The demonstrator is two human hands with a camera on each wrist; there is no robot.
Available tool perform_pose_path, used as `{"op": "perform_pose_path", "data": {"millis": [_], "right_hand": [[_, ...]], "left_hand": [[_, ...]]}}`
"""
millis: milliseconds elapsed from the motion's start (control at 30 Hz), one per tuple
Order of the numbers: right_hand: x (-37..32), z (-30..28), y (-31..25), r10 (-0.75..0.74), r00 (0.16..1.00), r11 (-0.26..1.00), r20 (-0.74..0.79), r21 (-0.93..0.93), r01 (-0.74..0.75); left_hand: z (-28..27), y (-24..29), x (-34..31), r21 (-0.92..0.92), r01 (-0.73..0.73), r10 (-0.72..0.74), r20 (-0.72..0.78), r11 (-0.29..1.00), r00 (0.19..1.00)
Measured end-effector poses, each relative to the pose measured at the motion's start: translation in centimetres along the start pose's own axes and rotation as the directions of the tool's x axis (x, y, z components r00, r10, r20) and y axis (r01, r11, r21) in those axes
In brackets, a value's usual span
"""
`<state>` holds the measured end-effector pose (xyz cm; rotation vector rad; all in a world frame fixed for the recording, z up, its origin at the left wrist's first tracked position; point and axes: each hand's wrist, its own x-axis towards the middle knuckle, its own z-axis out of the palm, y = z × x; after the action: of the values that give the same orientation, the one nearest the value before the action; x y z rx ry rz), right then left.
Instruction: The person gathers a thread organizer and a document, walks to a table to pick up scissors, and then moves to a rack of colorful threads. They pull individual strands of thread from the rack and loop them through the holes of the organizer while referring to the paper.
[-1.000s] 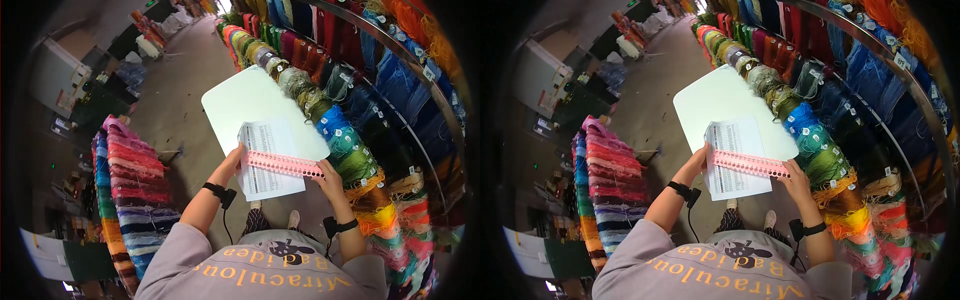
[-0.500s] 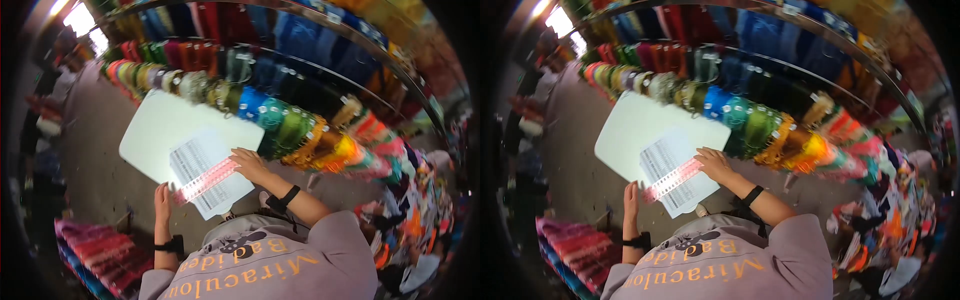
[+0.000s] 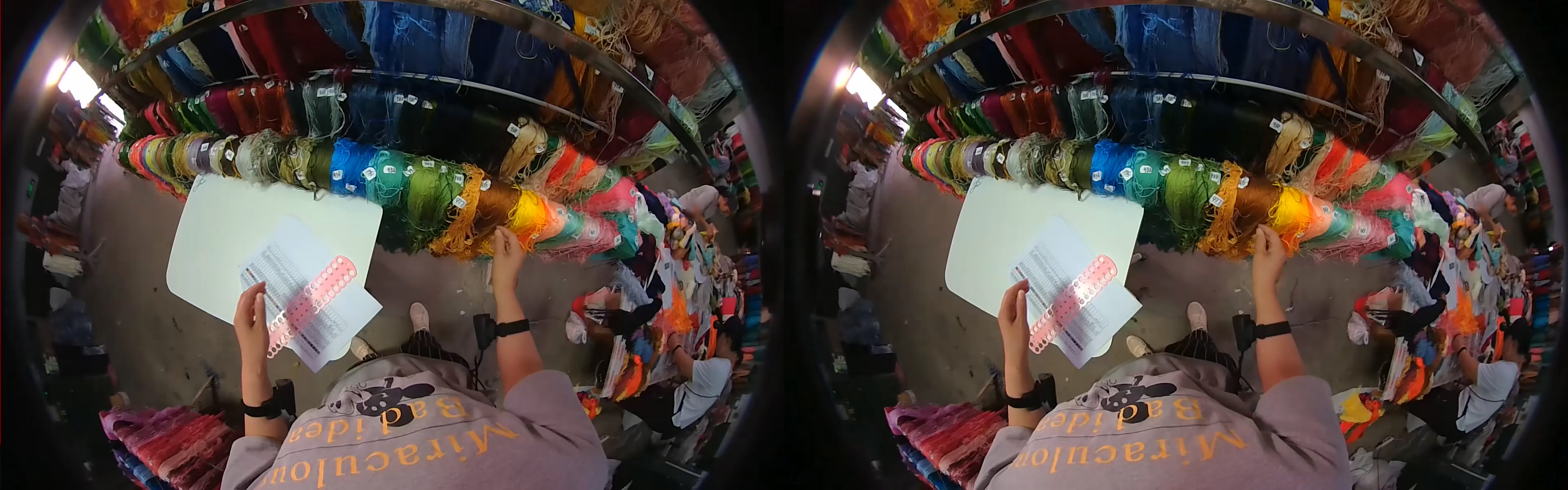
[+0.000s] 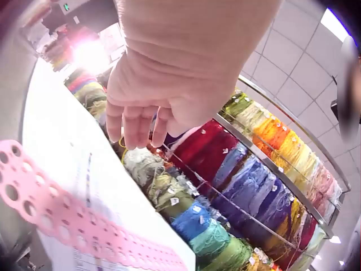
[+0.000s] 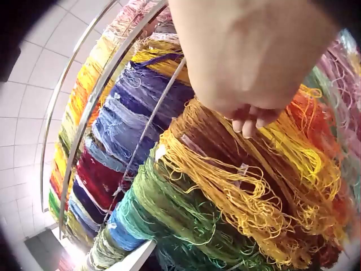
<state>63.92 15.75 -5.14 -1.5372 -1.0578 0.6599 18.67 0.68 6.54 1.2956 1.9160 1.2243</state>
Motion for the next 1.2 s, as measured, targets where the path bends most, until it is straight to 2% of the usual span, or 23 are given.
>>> {"op": "perform_pose_path", "data": {"millis": [67, 133, 233, 300, 367, 433, 667, 733, 900, 967, 1000, 1033, 1067, 1133, 1167, 1200], "right_hand": [[0.4, 1.0, 0.1, 0.024, 1.000, 0.999, 0.013, 0.030, -0.024], [0.9, 1.8, 0.5, 0.046, 0.999, 0.998, 0.003, -0.032, -0.045], [1.2, 1.7, 0.3, 0.056, 0.998, 0.998, -0.003, 0.041, -0.056], [0.6, 0.8, -0.5, 0.034, 0.999, 0.999, -0.027, 0.024, -0.033], [0.4, 0.3, -1.6, 0.010, 0.999, 1.000, -0.042, 0.004, -0.010], [-0.1, 0.5, -2.7, -0.081, 0.996, 0.996, -0.024, 0.019, 0.082], [1.8, 2.5, -1.9, 0.025, 0.999, 0.999, 0.022, -0.029, -0.024], [1.7, 2.3, -1.2, -0.088, 0.996, 0.989, -0.008, -0.122, 0.086], [0.6, -0.5, -1.8, -0.134, 0.990, 0.990, 0.053, -0.036, 0.136], [0.0, -1.8, -2.1, -0.129, 0.987, 0.992, 0.093, 0.007, 0.129], [-0.3, -2.4, -2.3, -0.084, 0.989, 0.992, 0.123, 0.101, 0.072], [-0.5, -3.0, -2.5, -0.042, 0.987, 0.981, 0.156, 0.193, 0.011], [-0.7, -3.5, -2.9, -0.042, 0.986, 0.981, 0.161, 0.191, 0.011], [-1.1, -4.2, -4.0, -0.072, 0.972, 0.940, 0.222, 0.342, -0.008], [-1.2, -4.7, -4.7, -0.074, 0.971, 0.940, 0.228, 0.341, -0.008], [-1.4, -5.3, -5.4, 0.026, 0.942, 0.905, 0.334, 0.393, -0.165]], "left_hand": [[1.8, 1.9, 0.2, 0.017, -0.057, 0.056, 0.046, 0.998, 0.997], [3.3, 3.4, 0.1, 0.036, -0.082, 0.079, 0.078, 0.996, 0.994], [5.0, 6.3, -0.4, 0.108, -0.153, 0.139, 0.130, 0.982, 0.982], [5.6, 7.0, -0.8, 0.132, -0.186, 0.160, 0.189, 0.974, 0.969], [6.0, 7.2, -1.1, 0.142, -0.188, 0.159, 0.193, 0.972, 0.968], [6.3, 7.4, -1.5, 0.154, -0.164, 0.129, 0.215, 0.974, 0.968], [7.6, 8.3, -2.3, 0.134, -0.163, 0.127, 0.244, 0.977, 0.961], [8.3, 8.3, -2.5, 0.109, -0.180, 0.146, 0.262, 0.978, 0.954], [11.3, 9.6, -2.2, 0.100, -0.213, 0.172, 0.317, 0.972, 0.933], [13.2, 10.5, -1.8, 0.037, -0.228, 0.195, 0.400, 0.973, 0.895], [14.4, 11.0, -1.4, 0.012, -0.250, 0.219, 0.445, 0.968, 0.868], [15.8, 11.6, -1.1, -0.035, -0.187, 0.179, 0.496, 0.982, 0.850], [17.3, 12.2, -0.8, -0.078, -0.120, 0.143, 0.547, 0.990, 0.825], [21.8, 11.2, 0.1, -0.268, -0.143, 0.280, 0.597, 0.953, 0.752], [23.9, 12.0, 0.4, -0.338, -0.038, 0.261, 0.644, 0.940, 0.719], [26.0, 12.8, 0.6, -0.398, 0.071, 0.247, 0.689, 0.914, 0.681]]}}
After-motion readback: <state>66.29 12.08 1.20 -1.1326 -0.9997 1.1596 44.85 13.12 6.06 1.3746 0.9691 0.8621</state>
